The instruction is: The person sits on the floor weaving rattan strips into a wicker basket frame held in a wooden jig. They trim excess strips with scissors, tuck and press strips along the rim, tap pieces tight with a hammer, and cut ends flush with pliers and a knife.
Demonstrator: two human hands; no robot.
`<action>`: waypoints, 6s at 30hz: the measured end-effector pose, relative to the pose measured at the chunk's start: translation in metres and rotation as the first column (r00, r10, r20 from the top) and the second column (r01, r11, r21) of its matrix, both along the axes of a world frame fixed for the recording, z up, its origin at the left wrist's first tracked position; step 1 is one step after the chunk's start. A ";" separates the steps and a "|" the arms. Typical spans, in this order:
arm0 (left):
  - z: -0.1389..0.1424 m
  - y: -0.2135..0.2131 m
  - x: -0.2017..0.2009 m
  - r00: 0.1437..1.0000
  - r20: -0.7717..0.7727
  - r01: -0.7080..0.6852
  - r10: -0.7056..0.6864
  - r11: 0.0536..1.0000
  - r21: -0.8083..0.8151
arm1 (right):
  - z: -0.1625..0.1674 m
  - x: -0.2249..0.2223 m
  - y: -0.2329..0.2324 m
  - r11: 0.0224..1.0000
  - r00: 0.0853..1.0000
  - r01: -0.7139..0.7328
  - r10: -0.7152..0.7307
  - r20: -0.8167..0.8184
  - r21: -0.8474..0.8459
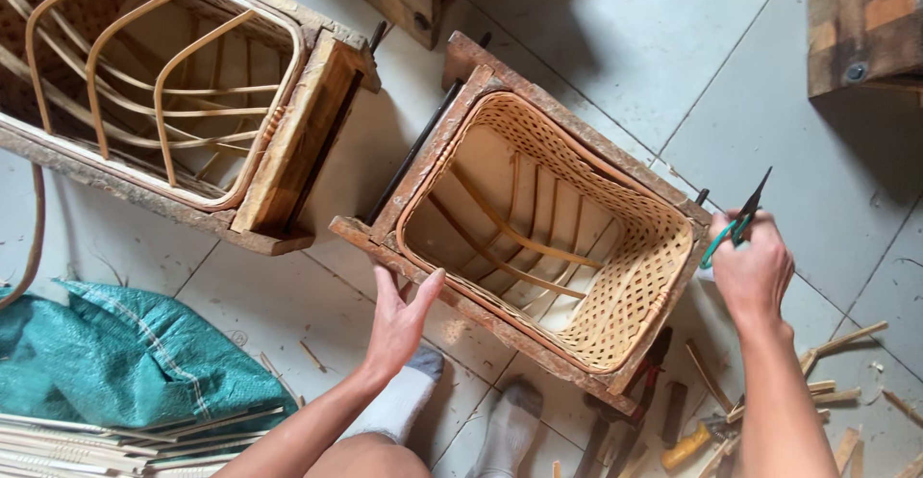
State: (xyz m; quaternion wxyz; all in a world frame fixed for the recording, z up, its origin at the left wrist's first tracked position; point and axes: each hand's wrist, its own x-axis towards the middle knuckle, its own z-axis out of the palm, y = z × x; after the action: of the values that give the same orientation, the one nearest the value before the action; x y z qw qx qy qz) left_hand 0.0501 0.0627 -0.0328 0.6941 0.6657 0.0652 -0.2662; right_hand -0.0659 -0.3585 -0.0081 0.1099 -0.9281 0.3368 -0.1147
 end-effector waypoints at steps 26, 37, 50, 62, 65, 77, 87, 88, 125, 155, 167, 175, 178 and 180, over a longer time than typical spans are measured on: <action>0.009 -0.126 0.120 0.671 0.398 0.361 -0.626 0.744 0.562 | -0.024 -0.228 0.160 0.304 0.829 0.383 -0.531 -0.179 0.872; 0.028 -0.011 0.013 0.820 0.032 0.368 -0.571 0.569 0.735 | -0.066 -0.368 0.086 0.731 0.684 0.673 -0.559 -0.469 0.110; 0.021 -0.035 -0.048 -0.209 0.592 0.548 -0.778 0.408 0.730 | -0.072 -0.318 0.189 0.710 0.692 0.628 -0.320 -0.647 0.320; 0.007 -0.035 -0.045 -0.230 0.498 0.615 -0.836 0.272 0.740 | -0.064 -0.339 0.188 0.637 0.777 0.582 -0.619 -0.115 0.506; 0.019 -0.040 -0.039 -0.189 0.499 0.660 -0.845 0.267 0.702 | -0.012 -0.289 0.142 0.721 0.842 0.458 -0.539 0.006 0.519; -0.011 -0.269 0.116 -0.242 0.639 0.044 -0.730 0.650 0.759 | 0.104 0.021 -0.031 0.988 0.839 -0.083 0.139 -0.526 0.129; -0.020 -0.338 0.146 -0.281 0.291 0.141 -0.914 0.261 0.955 | 0.109 0.067 -0.037 0.951 0.656 -0.308 0.206 -0.727 -0.009; -0.023 -0.338 0.146 -0.279 0.318 0.145 -0.906 0.288 0.947 | 0.108 0.067 -0.035 0.951 0.644 -0.309 0.199 -0.739 -0.013; -0.037 -0.333 0.140 -0.155 0.408 0.211 -0.900 0.373 0.904 | 0.112 0.144 -0.095 0.880 0.426 0.199 0.319 -0.847 0.432; -0.027 -0.223 -0.097 0.770 0.237 0.621 -0.592 0.780 -0.071 | 0.121 0.018 0.026 0.632 0.765 0.451 0.090 -0.638 0.630; -0.023 -0.223 -0.110 0.853 0.127 0.519 -0.506 0.847 -0.116 | 0.099 0.034 0.030 0.665 0.708 0.451 0.141 -0.692 0.596; -0.038 -0.222 -0.117 0.791 0.301 0.561 -0.533 0.828 -0.005 | 0.070 -0.031 0.072 0.631 0.928 0.335 -0.092 -0.361 0.700; -0.040 -0.220 -0.120 0.768 0.298 0.593 -0.567 0.805 0.002 | 0.056 -0.041 0.084 0.635 0.940 0.329 -0.148 -0.307 0.699; -0.042 -0.219 -0.119 0.758 0.320 0.596 -0.568 0.803 0.014 | 0.051 -0.041 0.093 0.638 0.952 0.306 -0.188 -0.242 0.706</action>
State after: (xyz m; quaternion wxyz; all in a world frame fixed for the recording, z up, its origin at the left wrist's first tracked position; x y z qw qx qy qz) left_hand -0.0692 -0.1564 -0.0743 0.6071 0.6545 -0.2660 -0.3637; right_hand -0.1072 -0.2652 0.0427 0.4324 -0.7553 0.4852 0.0850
